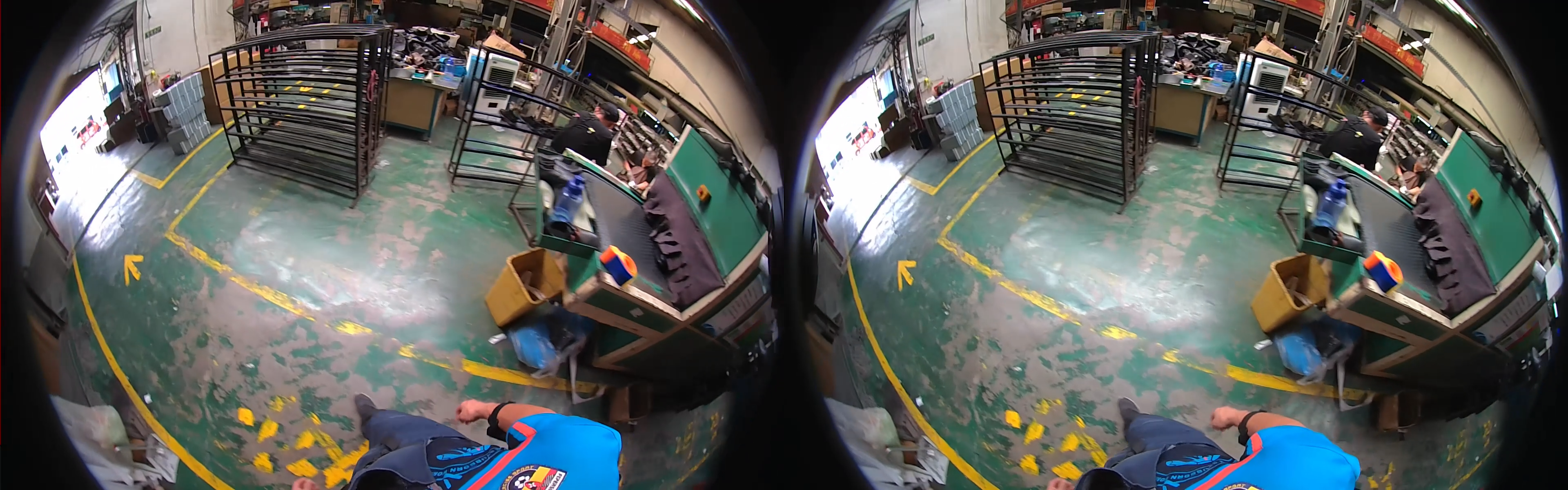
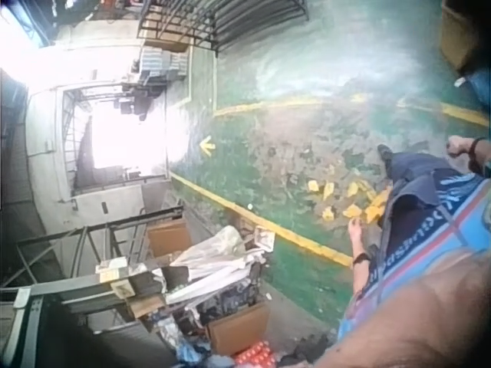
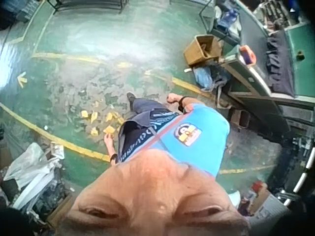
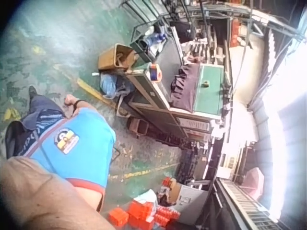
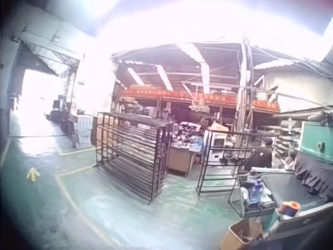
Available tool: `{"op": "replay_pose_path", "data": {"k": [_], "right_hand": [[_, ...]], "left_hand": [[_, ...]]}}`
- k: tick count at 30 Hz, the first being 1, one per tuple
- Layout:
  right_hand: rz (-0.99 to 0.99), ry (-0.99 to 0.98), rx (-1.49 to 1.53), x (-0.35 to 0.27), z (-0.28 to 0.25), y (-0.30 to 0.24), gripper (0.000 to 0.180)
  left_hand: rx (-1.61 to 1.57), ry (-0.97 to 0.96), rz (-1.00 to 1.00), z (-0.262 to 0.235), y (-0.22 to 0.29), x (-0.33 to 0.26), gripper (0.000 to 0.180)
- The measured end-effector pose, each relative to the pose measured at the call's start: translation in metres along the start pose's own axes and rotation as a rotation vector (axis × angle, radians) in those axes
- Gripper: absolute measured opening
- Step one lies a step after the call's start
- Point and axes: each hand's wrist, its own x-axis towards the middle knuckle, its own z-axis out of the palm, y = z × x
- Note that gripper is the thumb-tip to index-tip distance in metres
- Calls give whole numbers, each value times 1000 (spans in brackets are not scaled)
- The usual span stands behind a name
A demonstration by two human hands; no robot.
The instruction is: Inspecting finished shoes on a rack and then walking across a factory floor to a collection station.
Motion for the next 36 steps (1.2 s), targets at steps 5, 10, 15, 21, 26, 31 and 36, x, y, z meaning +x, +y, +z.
{"op": "replay_pose_path", "data": {"k": [5,10,15,21,26,31,36], "right_hand": [[-11,362,-83,94,-167,-141,25],[-196,458,-141,157,-303,-320,26],[-249,511,-23,226,-338,-444,24],[-71,-4,-106,265,-293,-563,23],[-156,135,-120,317,-311,-672,22],[-118,60,40,428,-392,-755,25],[90,29,49,559,-519,-842,23]], "left_hand": [[-9,31,-47,-65,75,99,23],[-44,14,-61,-113,167,222,22],[-59,-22,-95,-190,243,339,21],[-62,-61,-115,-284,364,468,19],[-11,-95,-152,-347,447,573,18],[-168,9,-108,-379,505,712,18],[-55,-144,-107,-365,570,818,23]]}}
